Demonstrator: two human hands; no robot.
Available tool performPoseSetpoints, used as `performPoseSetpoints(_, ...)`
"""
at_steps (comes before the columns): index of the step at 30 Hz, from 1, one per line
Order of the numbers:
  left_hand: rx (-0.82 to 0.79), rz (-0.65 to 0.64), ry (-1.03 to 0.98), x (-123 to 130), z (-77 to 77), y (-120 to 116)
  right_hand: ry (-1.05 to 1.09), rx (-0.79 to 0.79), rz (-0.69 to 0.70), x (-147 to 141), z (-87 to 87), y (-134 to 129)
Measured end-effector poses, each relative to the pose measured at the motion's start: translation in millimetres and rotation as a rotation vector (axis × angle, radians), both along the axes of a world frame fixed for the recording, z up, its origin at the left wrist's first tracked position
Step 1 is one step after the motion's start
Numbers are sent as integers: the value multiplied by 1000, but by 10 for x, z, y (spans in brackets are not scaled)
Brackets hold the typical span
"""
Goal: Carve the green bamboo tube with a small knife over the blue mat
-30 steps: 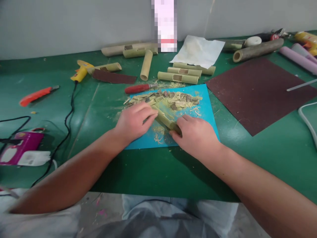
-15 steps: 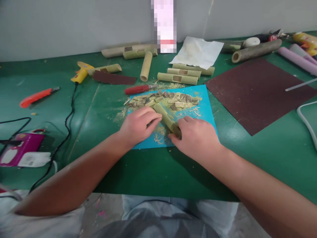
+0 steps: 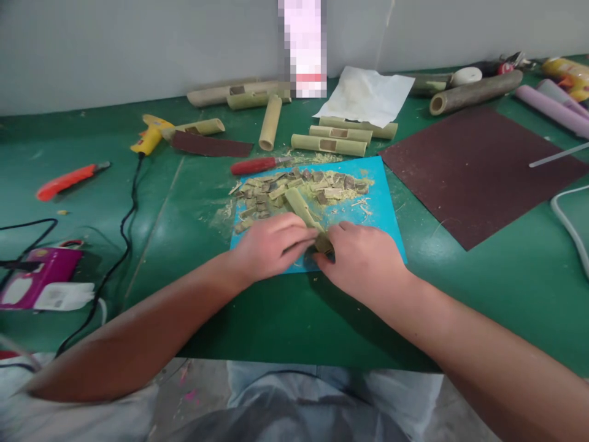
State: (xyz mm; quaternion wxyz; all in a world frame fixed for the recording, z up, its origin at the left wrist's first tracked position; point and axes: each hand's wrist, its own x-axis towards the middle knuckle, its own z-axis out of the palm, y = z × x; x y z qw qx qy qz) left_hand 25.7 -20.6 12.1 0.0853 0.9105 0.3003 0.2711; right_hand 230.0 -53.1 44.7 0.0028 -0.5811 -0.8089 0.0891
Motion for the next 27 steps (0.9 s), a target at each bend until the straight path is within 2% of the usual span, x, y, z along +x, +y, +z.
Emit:
performPoseSetpoints(2,-9,-26,29,11,0,-28,3,8,9,5,-1,5)
performPoseSetpoints(7,4,44,8,0,3,6,-6,4,28,18,1,14)
performPoseSetpoints(13,-42,20,51,60,23,-56,15,128,-18,24,-28,11)
performPoseSetpoints(19,-41,-18,32,22,-4,5,60,61,24,-3,-65,37)
performPoseSetpoints(23,-27,76,3,7,-19,46,42,32,18,-29,-56,24)
performPoseSetpoints(27,-63,4,64,18,3,-3,4,68,37,-37,-48,-11)
